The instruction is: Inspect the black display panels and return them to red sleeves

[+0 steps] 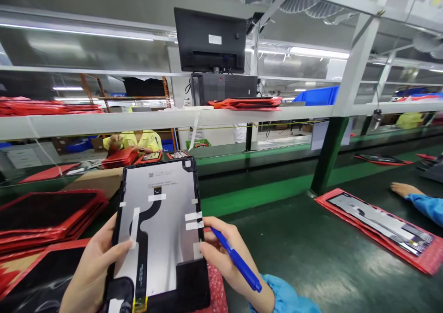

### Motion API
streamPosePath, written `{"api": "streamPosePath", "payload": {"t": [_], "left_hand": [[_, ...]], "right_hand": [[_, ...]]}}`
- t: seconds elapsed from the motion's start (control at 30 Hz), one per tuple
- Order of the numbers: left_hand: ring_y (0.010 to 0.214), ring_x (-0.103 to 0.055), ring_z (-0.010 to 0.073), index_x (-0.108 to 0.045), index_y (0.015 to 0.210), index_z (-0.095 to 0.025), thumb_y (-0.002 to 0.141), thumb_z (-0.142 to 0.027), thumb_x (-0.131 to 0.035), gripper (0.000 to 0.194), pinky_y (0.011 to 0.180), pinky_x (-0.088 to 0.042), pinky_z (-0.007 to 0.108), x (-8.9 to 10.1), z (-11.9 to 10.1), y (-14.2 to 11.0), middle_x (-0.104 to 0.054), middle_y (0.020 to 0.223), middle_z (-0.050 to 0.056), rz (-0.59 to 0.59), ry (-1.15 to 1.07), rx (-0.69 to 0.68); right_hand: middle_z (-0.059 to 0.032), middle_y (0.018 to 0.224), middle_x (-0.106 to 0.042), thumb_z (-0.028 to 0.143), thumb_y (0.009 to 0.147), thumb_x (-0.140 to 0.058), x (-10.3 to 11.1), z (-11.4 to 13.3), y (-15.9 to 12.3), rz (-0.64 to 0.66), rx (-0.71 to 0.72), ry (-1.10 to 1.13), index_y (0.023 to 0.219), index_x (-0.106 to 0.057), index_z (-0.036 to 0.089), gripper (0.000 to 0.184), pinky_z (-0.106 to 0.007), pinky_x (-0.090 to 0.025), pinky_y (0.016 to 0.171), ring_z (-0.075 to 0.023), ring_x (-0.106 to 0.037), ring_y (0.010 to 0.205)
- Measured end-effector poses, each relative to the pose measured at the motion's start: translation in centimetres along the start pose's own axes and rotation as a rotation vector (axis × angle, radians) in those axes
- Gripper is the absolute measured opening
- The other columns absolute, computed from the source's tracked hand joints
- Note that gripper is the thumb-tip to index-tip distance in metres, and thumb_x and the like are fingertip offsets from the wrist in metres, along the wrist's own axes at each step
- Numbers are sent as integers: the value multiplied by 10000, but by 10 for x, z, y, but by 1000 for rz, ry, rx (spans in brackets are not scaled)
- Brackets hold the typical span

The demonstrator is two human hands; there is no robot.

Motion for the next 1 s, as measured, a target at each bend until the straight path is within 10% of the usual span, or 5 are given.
{"api": "streamPosePath", "payload": {"t": [0.2, 0.7, 1.0], "left_hand": [[914, -684, 203, -537, 1290, -247, 572, -354, -839, 786, 713, -520, 181, 12, -2, 8, -743, 1043, -2, -36, 18, -39], [842, -668, 205, -445, 1363, -224, 627, -323, -793, 821, 715, -521, 235, 20, -2, 10, -714, 1095, 26, -51, 75, -66], [979, -662, 235, -581, 1199, -200, 700, -285, -733, 528, 809, -509, 265, 6, -14, 11, -723, 1080, 40, -70, 32, -105]], "right_hand": [[48, 667, -437, 221, 751, -592, -22, 6, 14, 174, -17, -6, 924, -618, 184, 179, -228, -272, 501, -100, -335, 572], [96, 528, -226, 373, 852, -552, -25, -5, 40, -90, 55, -158, 650, -431, 210, 287, -239, -199, 455, -89, -189, 500], [-51, 742, -718, 478, 801, -641, -10, -15, 38, -87, 47, 22, 826, -738, 218, 278, -314, -531, 607, -236, -651, 688]]}}
Point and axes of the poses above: each hand's wrist, its own y-axis towards the middle knuckle, its own x-axis out of the back of the hand, z = x × y, the point moved 5 cm from there along y, towards the middle knuckle
